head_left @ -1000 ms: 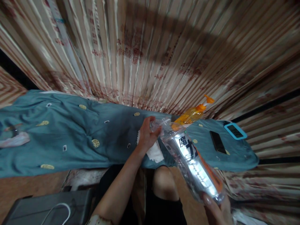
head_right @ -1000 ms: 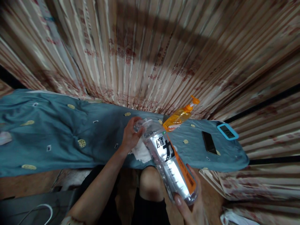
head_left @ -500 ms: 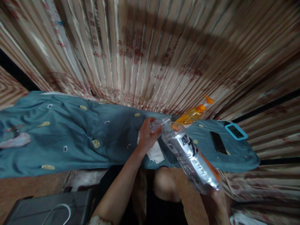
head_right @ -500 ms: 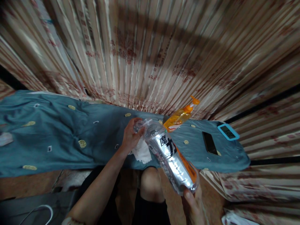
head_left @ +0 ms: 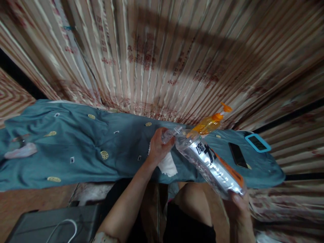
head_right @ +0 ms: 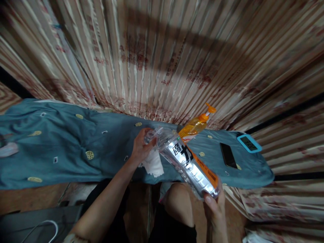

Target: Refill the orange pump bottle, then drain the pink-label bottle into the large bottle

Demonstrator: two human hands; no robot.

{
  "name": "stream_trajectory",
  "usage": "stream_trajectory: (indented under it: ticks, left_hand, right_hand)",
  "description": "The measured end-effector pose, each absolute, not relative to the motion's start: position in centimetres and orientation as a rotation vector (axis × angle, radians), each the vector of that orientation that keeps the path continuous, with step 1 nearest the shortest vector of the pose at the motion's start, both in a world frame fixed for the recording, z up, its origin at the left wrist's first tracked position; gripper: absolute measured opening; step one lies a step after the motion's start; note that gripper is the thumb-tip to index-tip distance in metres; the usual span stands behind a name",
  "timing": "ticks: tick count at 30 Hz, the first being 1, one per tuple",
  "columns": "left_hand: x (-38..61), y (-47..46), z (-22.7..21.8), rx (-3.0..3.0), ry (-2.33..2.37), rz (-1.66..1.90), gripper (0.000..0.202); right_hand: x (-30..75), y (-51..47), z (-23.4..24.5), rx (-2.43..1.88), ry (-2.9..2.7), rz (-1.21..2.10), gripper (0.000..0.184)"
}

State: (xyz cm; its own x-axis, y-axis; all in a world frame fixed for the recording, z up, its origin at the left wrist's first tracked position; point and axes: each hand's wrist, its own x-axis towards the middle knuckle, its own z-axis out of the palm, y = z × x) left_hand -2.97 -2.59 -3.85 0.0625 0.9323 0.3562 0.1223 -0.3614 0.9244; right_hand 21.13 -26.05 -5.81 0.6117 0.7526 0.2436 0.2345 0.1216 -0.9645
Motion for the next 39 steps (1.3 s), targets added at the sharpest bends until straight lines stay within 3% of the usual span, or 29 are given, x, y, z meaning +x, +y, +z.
stream_trajectory:
  ticks: [5,17,28,33,39]
  left_hand:
    - [-2.8,-2.6,-4.0,1.624,1.097,1.38,0.034]
    - [-2.8,-2.7,-4.1,1.611,1.094,1.401,0.034]
    - [-2.6,-2.5,-4.3,1.576,1.112,1.417,0.036]
    - [-2.7,-2.7,-4.1,1.567,1.116,1.402,0.037]
    - [-2.8,-2.7,-4.3,1.565,1.089,1.4,0.039]
  right_hand:
    - [21.2,-26.1,-4.1,-1.458,-0.874,0.47,0.091]
    - [18.2,-28.7,0.5,-1.729,-0.974,0.198,0.101]
    - [16.0,-29.0,1.2,-1.774,-1.16,-0.032,0.111]
    - [15.3,-28.9,2.6,-1.752,-1.312,-0.209,0.102]
    - [13.9,-27.9,3.7,-1.641,-1.394,-0.194,0.089]
